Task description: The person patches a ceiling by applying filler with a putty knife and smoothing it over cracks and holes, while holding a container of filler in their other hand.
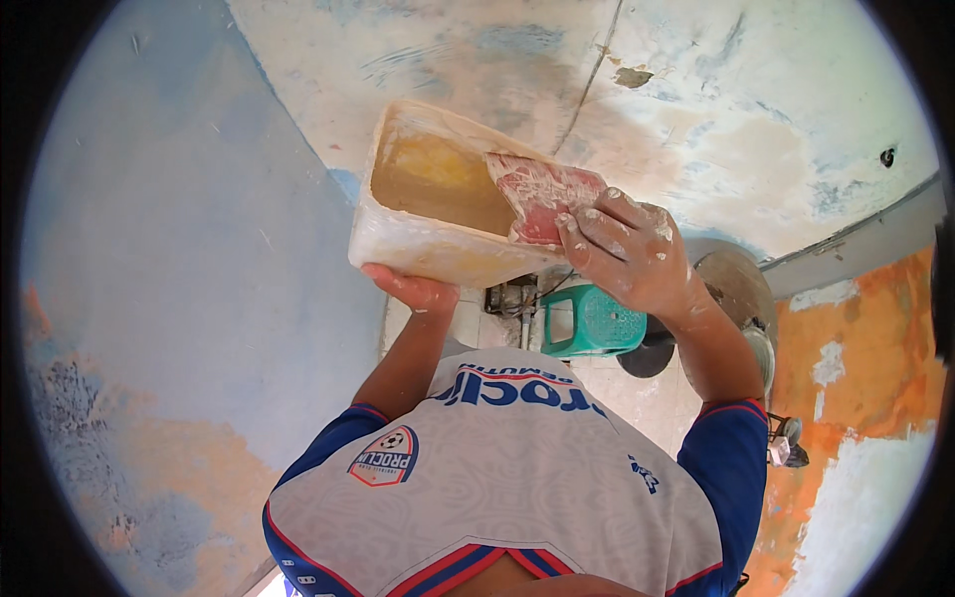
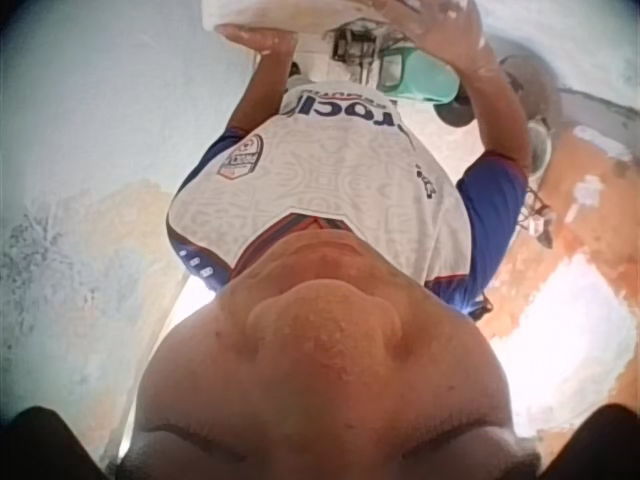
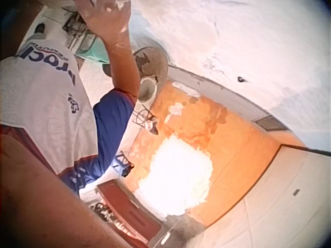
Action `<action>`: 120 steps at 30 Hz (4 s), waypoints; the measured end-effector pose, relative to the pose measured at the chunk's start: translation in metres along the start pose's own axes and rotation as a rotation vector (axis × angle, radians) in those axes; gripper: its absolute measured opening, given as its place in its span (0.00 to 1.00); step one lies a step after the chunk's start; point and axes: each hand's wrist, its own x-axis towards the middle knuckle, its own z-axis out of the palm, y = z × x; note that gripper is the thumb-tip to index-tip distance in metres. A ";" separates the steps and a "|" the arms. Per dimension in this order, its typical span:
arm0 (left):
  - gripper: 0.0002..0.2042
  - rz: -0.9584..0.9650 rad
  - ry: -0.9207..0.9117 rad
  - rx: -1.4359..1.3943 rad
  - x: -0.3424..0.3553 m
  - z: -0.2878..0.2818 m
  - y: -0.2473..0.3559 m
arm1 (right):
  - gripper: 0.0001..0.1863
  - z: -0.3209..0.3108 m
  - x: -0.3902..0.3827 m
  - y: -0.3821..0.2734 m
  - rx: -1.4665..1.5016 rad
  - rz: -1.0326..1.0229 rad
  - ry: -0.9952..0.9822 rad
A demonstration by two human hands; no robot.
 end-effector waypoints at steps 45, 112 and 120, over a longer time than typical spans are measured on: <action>0.44 0.123 0.134 0.036 -0.004 -0.047 -0.066 | 0.14 0.096 0.012 0.024 0.298 0.166 0.183; 0.45 -0.137 0.185 0.195 0.237 -0.244 -0.045 | 0.07 0.407 0.092 0.069 0.760 1.102 0.601; 0.44 -0.179 0.214 0.159 0.217 -0.249 -0.022 | 0.08 0.394 0.086 0.109 0.536 1.331 0.664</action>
